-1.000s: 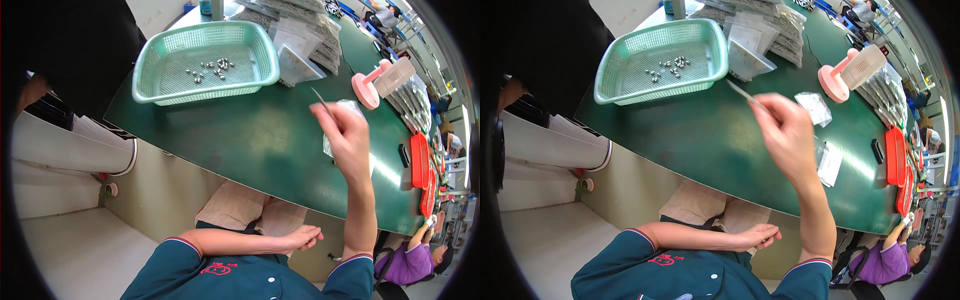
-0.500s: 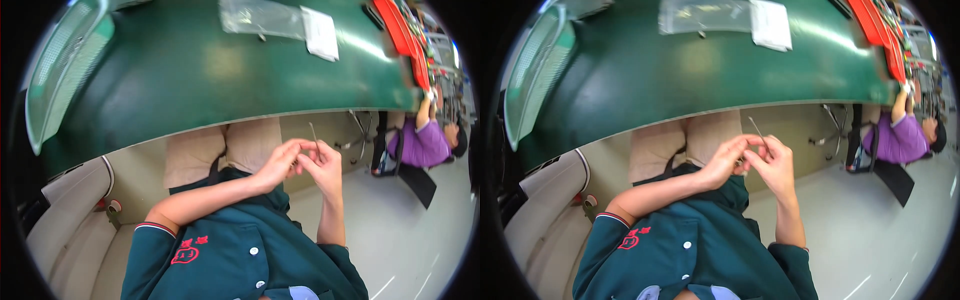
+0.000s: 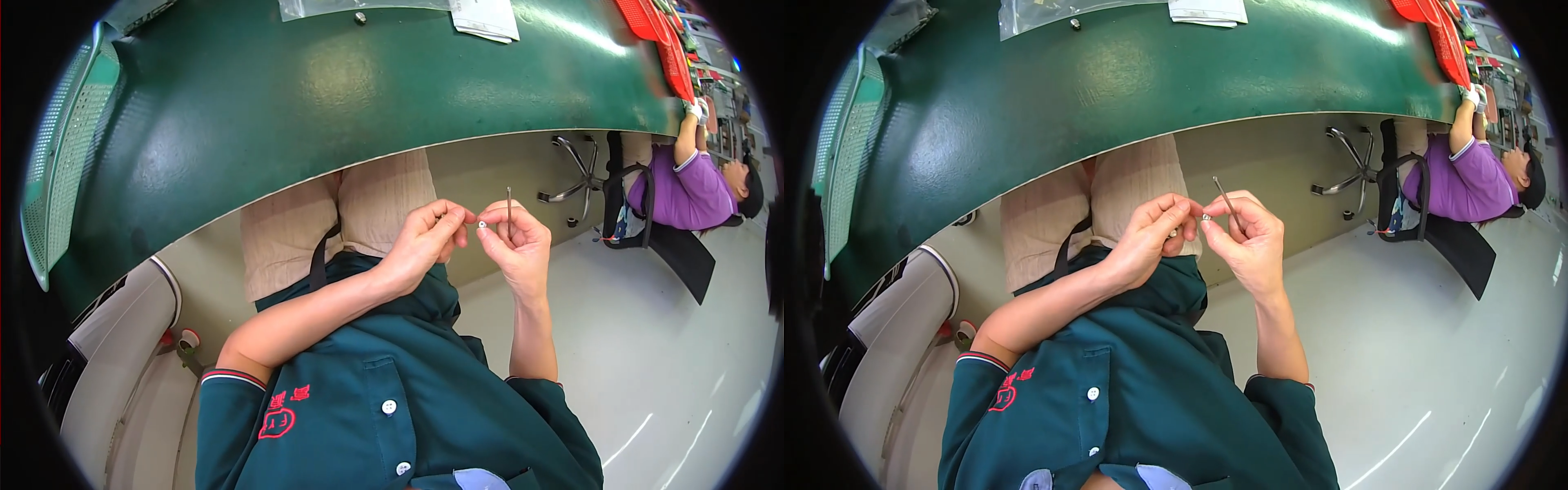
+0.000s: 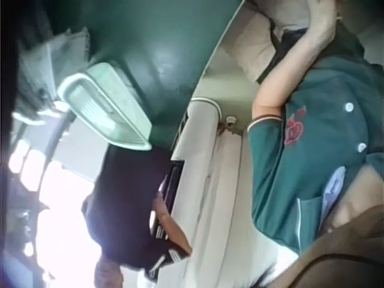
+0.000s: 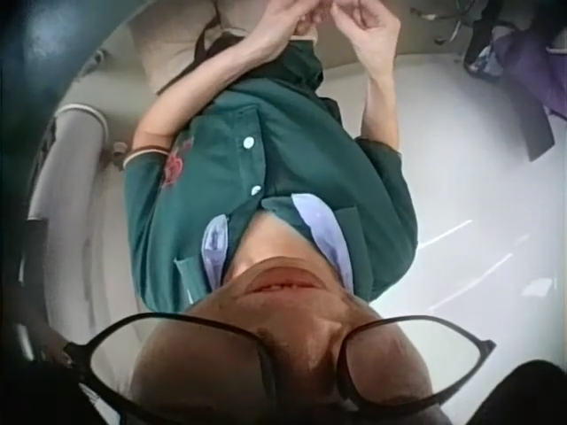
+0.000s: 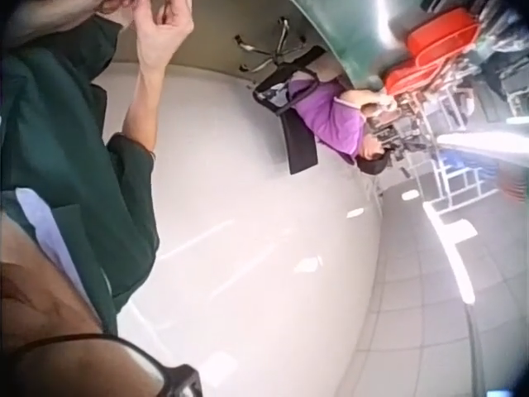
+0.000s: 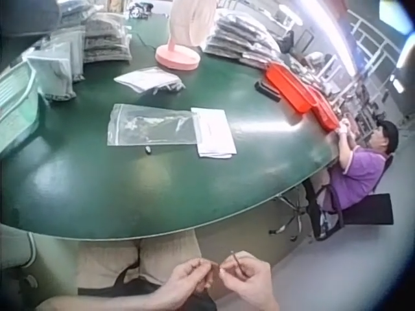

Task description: The person is assembling small metal rings onto a thin metal rod at a workbench.

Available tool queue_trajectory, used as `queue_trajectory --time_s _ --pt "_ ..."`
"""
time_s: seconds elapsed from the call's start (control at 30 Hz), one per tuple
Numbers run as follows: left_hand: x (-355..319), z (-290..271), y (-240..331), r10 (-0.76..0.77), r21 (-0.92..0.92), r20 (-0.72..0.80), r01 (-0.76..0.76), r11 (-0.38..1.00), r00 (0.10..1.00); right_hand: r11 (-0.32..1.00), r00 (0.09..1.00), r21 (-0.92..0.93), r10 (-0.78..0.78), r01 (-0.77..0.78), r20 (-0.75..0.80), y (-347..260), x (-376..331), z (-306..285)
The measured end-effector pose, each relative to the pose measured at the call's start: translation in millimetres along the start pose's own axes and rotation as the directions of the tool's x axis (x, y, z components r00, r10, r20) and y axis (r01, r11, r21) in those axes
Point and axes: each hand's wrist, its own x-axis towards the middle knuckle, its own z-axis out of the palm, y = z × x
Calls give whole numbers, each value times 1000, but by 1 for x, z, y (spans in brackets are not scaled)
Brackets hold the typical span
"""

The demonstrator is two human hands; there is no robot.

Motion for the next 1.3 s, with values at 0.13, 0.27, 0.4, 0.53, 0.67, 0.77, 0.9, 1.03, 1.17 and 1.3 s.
queue_trajectory --time_s 0.13,0.27,0.4,0.53,0.67,0.77,0.9,1.03,1.17,1.3 --pt "-1 1 -1 -42 49 62 39 998 997 999 998 39 -15 13 62 13 -1 -10" --pt "3 2 -7 -92 46 85 88 995 992 973 990 215 51 -78 130 29 -5 -19" --pt "6 0 -14 -144 20 98 143 990 985 960 988 250 95 -123 119 35 -9 -21" --pt "9 2 -17 -177 21 96 176 984 979 953 986 265 125 -150 109 37 -11 -24" --pt "11 0 -18 -229 -12 66 231 973 971 982 984 123 126 -141 123 37 -9 -29" --pt "11 1 -19 -247 -28 58 249 968 967 995 988 33 94 -98 122 34 -9 -30" --pt "10 -1 -20 -282 1 73 283 959 957 990 985 55 120 -128 127 34 -10 -30" --pt "10 0 -20 -277 -4 79 278 961 958 982 980 83 157 -168 125 34 -12 -30" --pt "10 0 -19 -285 8 65 285 958 956 983 980 87 152 -163 126 35 -11 -29" --pt "12 0 -18 -265 -27 70 267 963 962 978 980 124 152 -168 130 36 -10 -30"
